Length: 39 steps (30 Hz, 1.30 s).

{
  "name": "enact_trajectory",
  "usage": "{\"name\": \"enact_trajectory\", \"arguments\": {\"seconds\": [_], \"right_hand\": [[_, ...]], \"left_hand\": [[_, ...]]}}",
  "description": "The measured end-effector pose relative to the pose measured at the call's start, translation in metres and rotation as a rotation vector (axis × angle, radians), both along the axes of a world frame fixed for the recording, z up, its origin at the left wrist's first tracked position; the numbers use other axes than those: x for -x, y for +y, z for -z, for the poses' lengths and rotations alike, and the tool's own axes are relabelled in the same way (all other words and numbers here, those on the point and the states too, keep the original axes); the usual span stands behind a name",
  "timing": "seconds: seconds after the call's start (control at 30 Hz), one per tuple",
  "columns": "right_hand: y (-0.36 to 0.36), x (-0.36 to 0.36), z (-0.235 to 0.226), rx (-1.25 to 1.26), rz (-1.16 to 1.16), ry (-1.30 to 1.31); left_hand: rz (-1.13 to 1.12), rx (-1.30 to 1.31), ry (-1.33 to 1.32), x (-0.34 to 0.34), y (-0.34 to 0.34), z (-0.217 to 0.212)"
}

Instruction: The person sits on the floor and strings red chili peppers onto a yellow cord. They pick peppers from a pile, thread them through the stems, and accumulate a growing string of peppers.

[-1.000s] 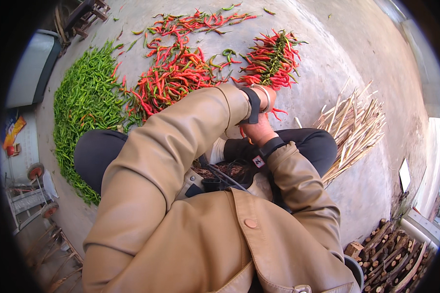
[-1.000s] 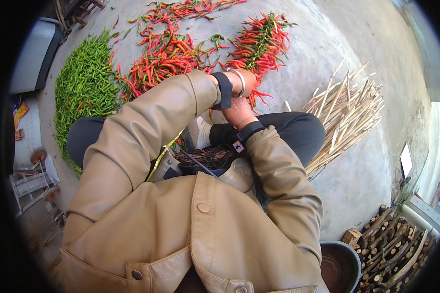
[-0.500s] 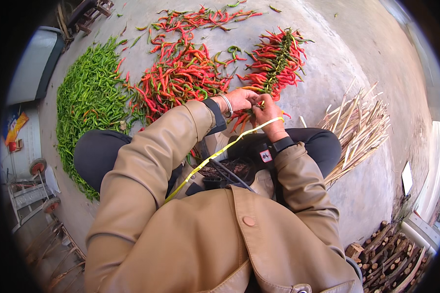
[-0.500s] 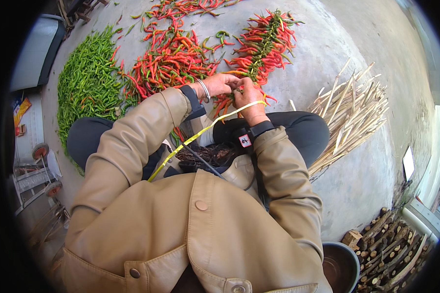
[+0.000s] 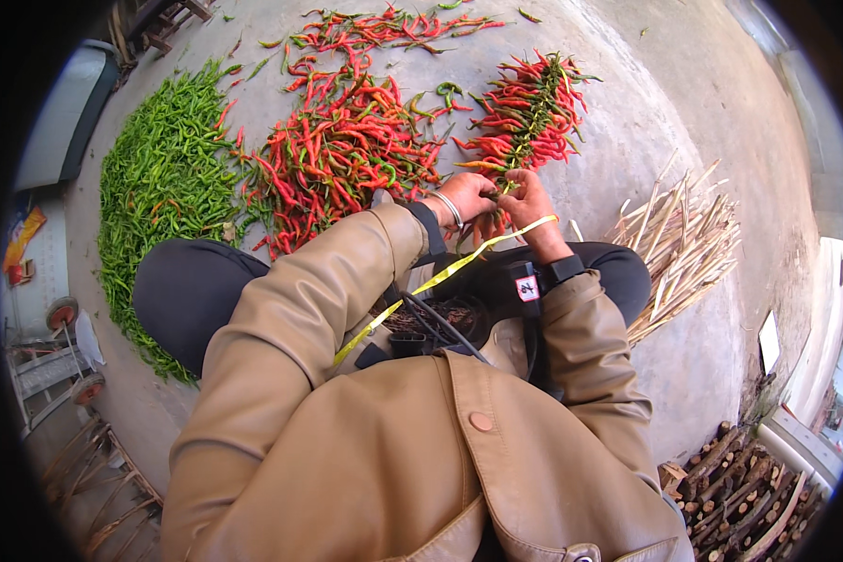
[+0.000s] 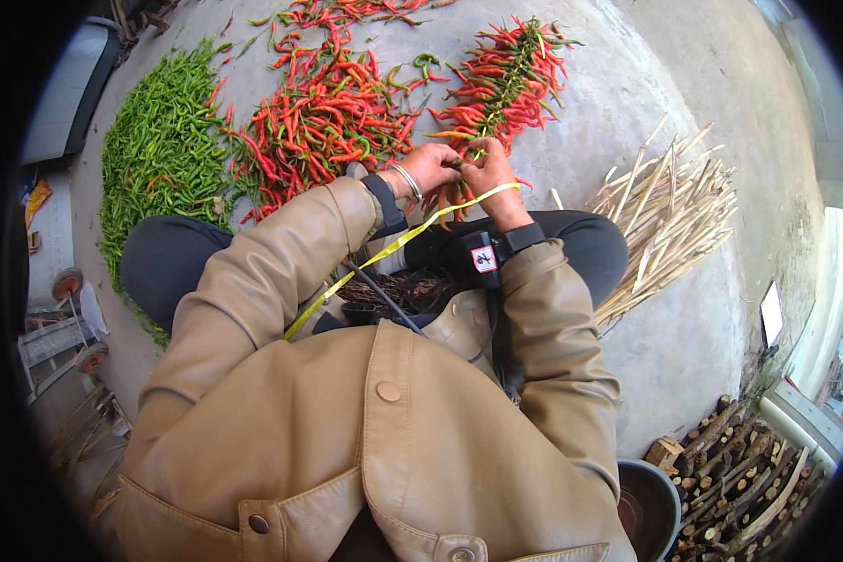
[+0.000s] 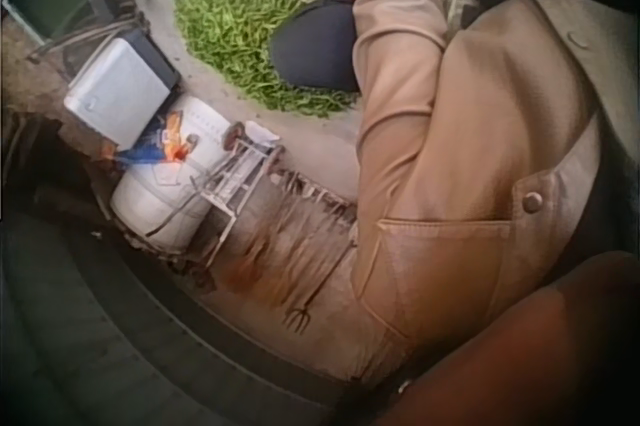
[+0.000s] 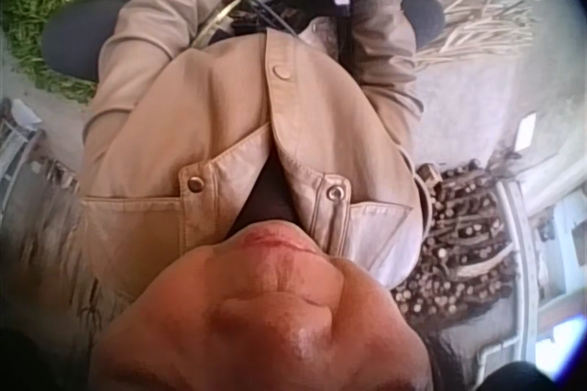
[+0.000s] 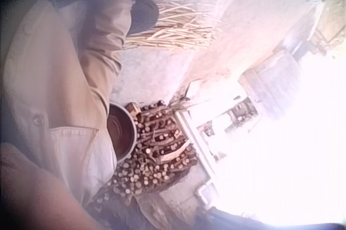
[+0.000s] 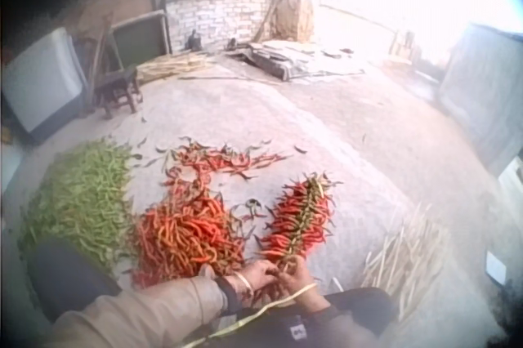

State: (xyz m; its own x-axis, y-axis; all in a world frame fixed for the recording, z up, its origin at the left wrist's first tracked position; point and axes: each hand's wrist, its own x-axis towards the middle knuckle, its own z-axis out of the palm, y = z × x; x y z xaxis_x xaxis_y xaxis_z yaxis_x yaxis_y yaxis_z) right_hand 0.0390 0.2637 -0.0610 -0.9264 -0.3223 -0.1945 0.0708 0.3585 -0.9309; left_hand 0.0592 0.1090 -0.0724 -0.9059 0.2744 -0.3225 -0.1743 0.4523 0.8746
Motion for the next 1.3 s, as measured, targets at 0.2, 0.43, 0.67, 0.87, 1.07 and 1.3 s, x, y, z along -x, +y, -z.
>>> {"name": "enact_trajectory", "arguments": {"seconds": [0.2, 0.43, 0.67, 0.87, 1.07, 1.3], "right_hand": [[0.026, 0.004, -0.039, -0.700, -0.422, 0.131], [0.022, 0.008, -0.036, -0.501, -0.206, -0.022], [0.029, 0.028, -0.004, -0.534, -0.071, -0.120], [0.032, 0.036, 0.017, -0.858, -0.022, 0.133], [0.033, 0.042, 0.026, -0.986, 0.046, 0.101], [0.039, 0.036, -0.001, -0.130, 0.347, -0.155]], "left_hand": [[-0.090, -0.445, -0.242, 0.014, -0.018, 0.004], [-0.078, -0.792, -0.328, 0.016, -0.028, 0.004], [-0.008, -0.844, -0.351, 0.018, -0.014, 0.012], [0.074, -0.669, -0.303, 0.029, -0.006, 0.029], [0.088, -0.557, -0.287, 0.035, -0.009, 0.043], [0.125, -0.630, -0.323, 0.047, -0.023, 0.052]]}}
